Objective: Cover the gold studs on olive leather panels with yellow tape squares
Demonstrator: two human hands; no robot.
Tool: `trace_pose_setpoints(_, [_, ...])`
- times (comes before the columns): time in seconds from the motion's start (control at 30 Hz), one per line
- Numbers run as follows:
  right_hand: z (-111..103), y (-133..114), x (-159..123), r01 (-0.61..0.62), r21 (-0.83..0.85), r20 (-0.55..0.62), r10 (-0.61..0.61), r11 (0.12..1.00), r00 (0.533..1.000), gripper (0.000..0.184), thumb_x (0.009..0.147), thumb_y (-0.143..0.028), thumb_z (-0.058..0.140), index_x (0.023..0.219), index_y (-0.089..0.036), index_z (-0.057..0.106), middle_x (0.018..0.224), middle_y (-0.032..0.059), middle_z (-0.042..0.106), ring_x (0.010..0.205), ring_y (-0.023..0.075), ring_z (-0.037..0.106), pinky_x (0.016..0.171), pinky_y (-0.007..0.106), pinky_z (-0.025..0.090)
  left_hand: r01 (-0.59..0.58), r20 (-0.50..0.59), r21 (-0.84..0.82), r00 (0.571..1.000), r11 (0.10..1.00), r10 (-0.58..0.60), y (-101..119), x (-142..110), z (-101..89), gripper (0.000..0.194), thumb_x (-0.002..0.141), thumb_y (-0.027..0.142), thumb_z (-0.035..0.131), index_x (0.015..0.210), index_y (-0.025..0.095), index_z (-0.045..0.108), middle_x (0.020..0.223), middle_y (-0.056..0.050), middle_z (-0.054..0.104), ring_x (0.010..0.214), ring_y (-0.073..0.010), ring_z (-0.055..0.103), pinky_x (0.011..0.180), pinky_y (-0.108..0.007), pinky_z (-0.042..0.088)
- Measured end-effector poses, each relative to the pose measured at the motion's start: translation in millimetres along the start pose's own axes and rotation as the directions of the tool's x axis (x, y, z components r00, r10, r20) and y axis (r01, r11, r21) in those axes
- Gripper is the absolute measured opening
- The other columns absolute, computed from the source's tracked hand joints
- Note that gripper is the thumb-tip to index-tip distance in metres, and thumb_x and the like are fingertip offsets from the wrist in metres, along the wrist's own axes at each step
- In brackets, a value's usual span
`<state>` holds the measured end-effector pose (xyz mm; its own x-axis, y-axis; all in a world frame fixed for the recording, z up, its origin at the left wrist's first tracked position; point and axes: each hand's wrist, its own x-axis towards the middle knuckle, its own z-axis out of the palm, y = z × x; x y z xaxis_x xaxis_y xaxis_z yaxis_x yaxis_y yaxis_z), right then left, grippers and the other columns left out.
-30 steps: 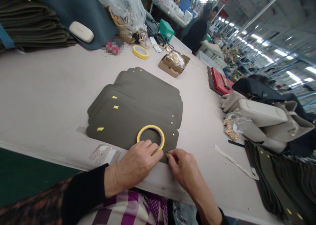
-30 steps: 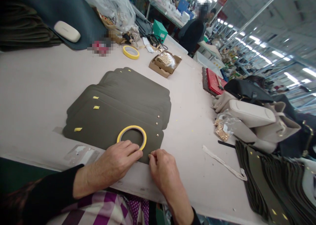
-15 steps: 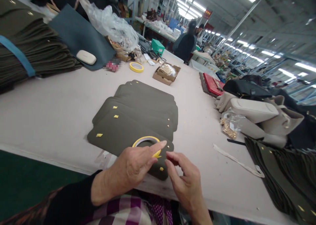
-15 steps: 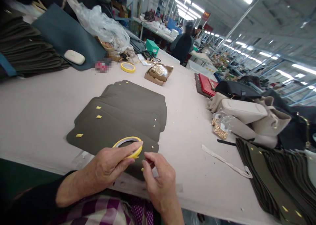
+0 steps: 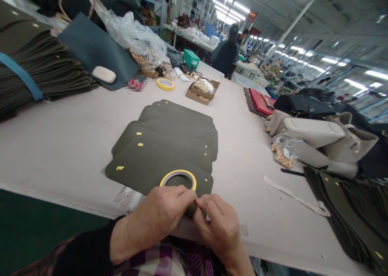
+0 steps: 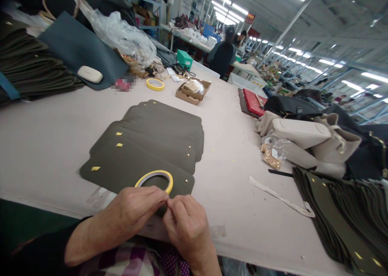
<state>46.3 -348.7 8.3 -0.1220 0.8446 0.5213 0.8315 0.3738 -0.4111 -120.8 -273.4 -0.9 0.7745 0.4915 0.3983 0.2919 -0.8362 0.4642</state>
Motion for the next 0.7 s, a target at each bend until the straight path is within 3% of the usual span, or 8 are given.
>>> trace_pose_setpoints(0.07, [3,0,-2,-0.216,0.133,-0.005,0.219,0.967,0.976,0.014,0.081,-0.010,0.055,0.076,-0.018,0.066,0.065,0.0032,0.067,0.057,0.0137,0.061,0.056,0.024,0.049,-0.008,0.017,0.030,1.000,1.000,0.007,0,3,0.0,0.021,0.097,0.019,0.037,0.084,0.019,0.053,0.074,0.000,0.056,0.065,-0.0142,0.054,0.058,-0.024,0.043])
trace_pose_setpoints(0.1, [5,1,-2,-0.355,0.235,0.025,0.359,0.905,0.933,0.012,0.080,-0.013,0.057,0.073,-0.018,0.066,0.062,0.0021,0.066,0.054,0.0130,0.061,0.053,0.023,0.048,-0.017,0.011,0.044,1.000,0.999,0.017,0,5,0.0,0.021,0.097,0.020,0.037,0.083,0.019,0.052,0.073,0.000,0.055,0.064,-0.0148,0.053,0.057,-0.025,0.042])
trace_pose_setpoints(0.17, [7,5,-2,-0.591,0.452,0.148,0.597,0.668,0.788,0.011,0.080,-0.021,0.061,0.070,-0.018,0.065,0.055,-0.0003,0.064,0.047,0.0119,0.058,0.049,0.022,0.048,-0.052,-0.025,0.049,0.998,0.997,0.053,2,9,0.2,0.022,0.097,0.020,0.036,0.083,0.019,0.053,0.073,0.000,0.053,0.062,-0.0150,0.050,0.055,-0.025,0.040])
trace_pose_setpoints(0.27, [7,21,2,-0.704,0.630,0.288,0.744,0.327,0.603,0.021,0.076,-0.034,0.066,0.065,-0.017,0.061,0.050,-0.0023,0.060,0.044,0.0114,0.056,0.047,0.023,0.049,-0.107,-0.107,0.008,0.988,0.994,0.107,4,14,2.3,0.022,0.096,0.015,0.034,0.088,0.019,0.054,0.074,-0.001,0.054,0.064,-0.0142,0.049,0.058,-0.025,0.040])
trace_pose_setpoints(0.33, [5,34,4,-0.739,0.612,0.311,0.774,0.281,0.551,0.026,0.073,-0.040,0.070,0.067,-0.016,0.063,0.054,-0.0010,0.062,0.048,0.0119,0.057,0.049,0.024,0.051,-0.085,-0.115,0.034,0.989,0.996,0.089,3,15,7.3,0.022,0.096,0.013,0.035,0.088,0.018,0.054,0.075,-0.001,0.054,0.066,-0.0147,0.048,0.061,-0.026,0.040])
trace_pose_setpoints(0.4, [2,43,6,-0.782,0.517,0.311,0.774,0.349,0.551,0.029,0.074,-0.044,0.070,0.072,-0.015,0.067,0.059,0.0009,0.064,0.053,0.0126,0.059,0.051,0.023,0.051,-0.043,-0.066,0.113,0.997,0.993,0.050,-2,13,15.7,0.020,0.096,0.014,0.037,0.085,0.018,0.054,0.076,-0.002,0.054,0.068,-0.0164,0.048,0.062,-0.028,0.040])
trace_pose_setpoints(0.47, [0,49,7,-0.792,0.400,0.298,0.752,0.461,0.588,0.031,0.080,-0.046,0.064,0.075,-0.015,0.068,0.061,0.0006,0.063,0.054,0.0121,0.058,0.051,0.022,0.049,-0.019,0.003,0.189,1.000,0.982,0.019,-7,10,25.4,0.016,0.094,0.016,0.042,0.084,0.019,0.053,0.080,-0.003,0.055,0.071,-0.0184,0.047,0.063,-0.031,0.040])
trace_pose_setpoints(0.7, [9,52,9,-0.556,0.052,0.179,0.540,0.829,0.822,0.022,0.089,-0.030,0.052,0.079,-0.019,0.067,0.071,0.0013,0.067,0.063,0.0137,0.060,0.061,0.024,0.046,-0.012,0.055,0.211,0.998,0.977,0.000,-14,7,35.0,0.007,0.092,0.018,0.048,0.086,0.019,0.051,0.081,-0.002,0.053,0.073,-0.0203,0.045,0.063,-0.033,0.040])
